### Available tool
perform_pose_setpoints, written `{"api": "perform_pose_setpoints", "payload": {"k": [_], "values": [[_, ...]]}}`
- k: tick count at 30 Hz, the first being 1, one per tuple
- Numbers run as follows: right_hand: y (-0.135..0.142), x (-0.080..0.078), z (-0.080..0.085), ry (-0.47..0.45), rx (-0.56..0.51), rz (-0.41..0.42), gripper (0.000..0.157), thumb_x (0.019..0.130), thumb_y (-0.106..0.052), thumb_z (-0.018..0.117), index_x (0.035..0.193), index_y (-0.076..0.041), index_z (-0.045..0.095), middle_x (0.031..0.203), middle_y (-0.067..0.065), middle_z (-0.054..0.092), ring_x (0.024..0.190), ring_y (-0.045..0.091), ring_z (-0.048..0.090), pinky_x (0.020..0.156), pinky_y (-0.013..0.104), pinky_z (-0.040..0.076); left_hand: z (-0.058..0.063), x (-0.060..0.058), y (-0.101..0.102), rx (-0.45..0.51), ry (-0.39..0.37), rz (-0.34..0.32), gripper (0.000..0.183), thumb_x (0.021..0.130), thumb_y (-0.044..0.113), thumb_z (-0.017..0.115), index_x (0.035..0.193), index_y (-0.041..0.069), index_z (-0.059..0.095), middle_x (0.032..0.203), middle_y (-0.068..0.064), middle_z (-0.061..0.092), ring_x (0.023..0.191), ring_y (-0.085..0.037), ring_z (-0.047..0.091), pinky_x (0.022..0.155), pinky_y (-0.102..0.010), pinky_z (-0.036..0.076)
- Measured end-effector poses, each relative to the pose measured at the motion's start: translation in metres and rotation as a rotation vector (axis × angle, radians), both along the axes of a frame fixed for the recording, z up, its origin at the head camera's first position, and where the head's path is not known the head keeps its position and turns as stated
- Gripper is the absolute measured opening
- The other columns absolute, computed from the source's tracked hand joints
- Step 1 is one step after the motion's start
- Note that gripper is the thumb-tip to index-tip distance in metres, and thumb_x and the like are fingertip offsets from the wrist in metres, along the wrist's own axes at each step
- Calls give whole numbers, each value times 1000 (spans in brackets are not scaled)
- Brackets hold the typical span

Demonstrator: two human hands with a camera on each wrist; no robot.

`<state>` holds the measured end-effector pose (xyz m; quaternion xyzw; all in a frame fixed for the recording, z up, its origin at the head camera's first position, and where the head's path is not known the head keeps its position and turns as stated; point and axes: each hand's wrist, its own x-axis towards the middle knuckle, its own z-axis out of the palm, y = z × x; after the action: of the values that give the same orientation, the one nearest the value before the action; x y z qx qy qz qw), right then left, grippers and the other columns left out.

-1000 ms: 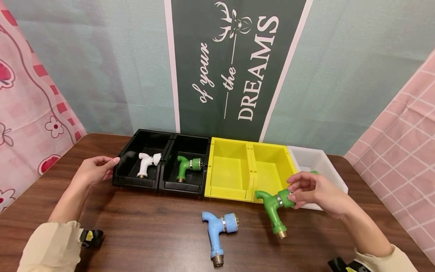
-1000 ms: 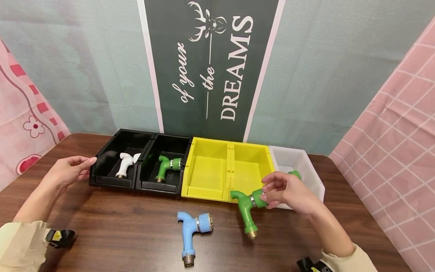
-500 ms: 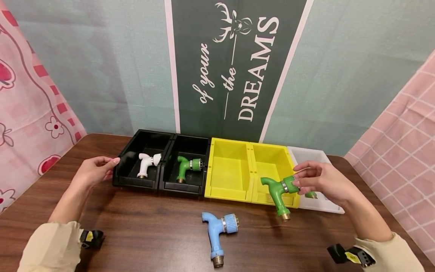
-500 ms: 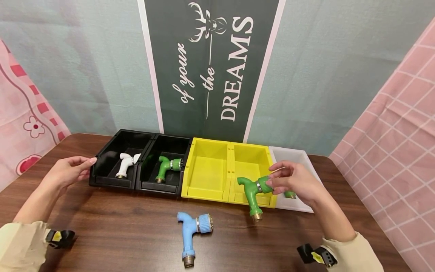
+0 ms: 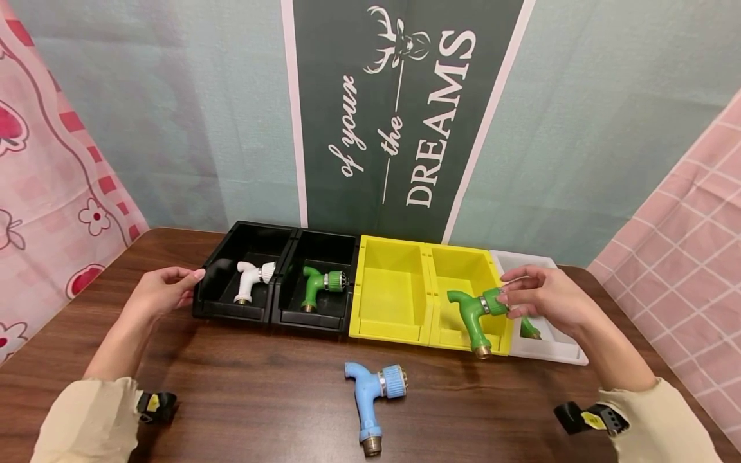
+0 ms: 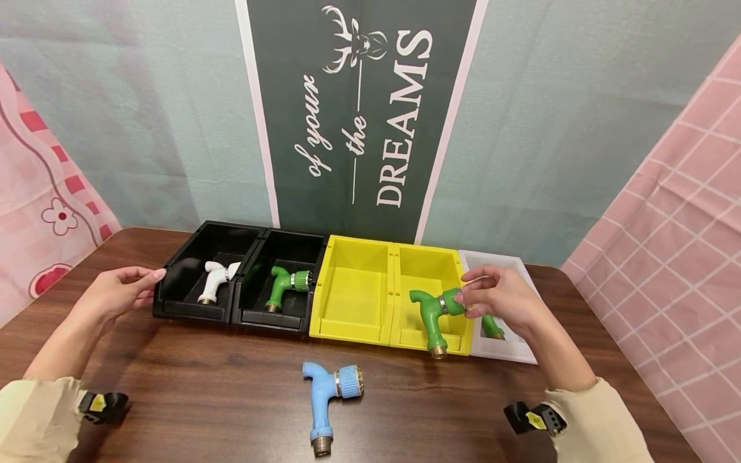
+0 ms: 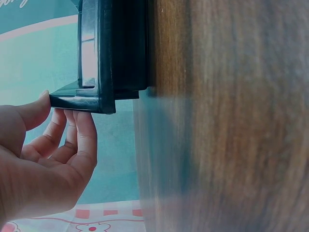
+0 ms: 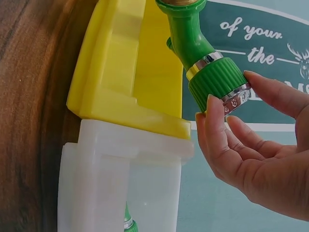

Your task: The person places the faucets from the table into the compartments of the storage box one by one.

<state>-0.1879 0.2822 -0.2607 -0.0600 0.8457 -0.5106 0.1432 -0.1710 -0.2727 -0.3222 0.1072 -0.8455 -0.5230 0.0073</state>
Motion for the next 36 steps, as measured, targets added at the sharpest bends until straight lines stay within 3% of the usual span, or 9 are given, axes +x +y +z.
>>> {"api": "perform_pose_setpoints", "payload": {"k": [21, 32, 36], "values": [[-9, -25, 3, -26, 16, -47, 54, 86, -10, 63, 125, 12, 33, 94, 9, 60, 82, 17, 61, 75, 35, 53, -4, -1, -3, 15, 21, 1, 43, 92, 31, 53, 98, -12, 53, 71, 6, 53, 60, -3, 55, 59, -21, 53], [-14, -32, 7, -27, 47, -60, 53, 86, -14, 64, 124, 10, 36, 99, 11, 57, 82, 16, 61, 75, 34, 53, -25, -13, -21, 79, 1, 26, 35, 82, 45, 64, 83, 10, 61, 73, 6, 55, 63, -3, 57, 59, -20, 52], [-15, -34, 8, -29, 44, -64, 52, 86, -14, 64, 124, 9, 37, 99, 10, 58, 83, 14, 62, 75, 34, 52, -19, -11, -16, 45, -1, 30, 42, 85, 42, 61, 90, 0, 60, 73, 4, 55, 62, -4, 56, 59, -21, 52]]}}
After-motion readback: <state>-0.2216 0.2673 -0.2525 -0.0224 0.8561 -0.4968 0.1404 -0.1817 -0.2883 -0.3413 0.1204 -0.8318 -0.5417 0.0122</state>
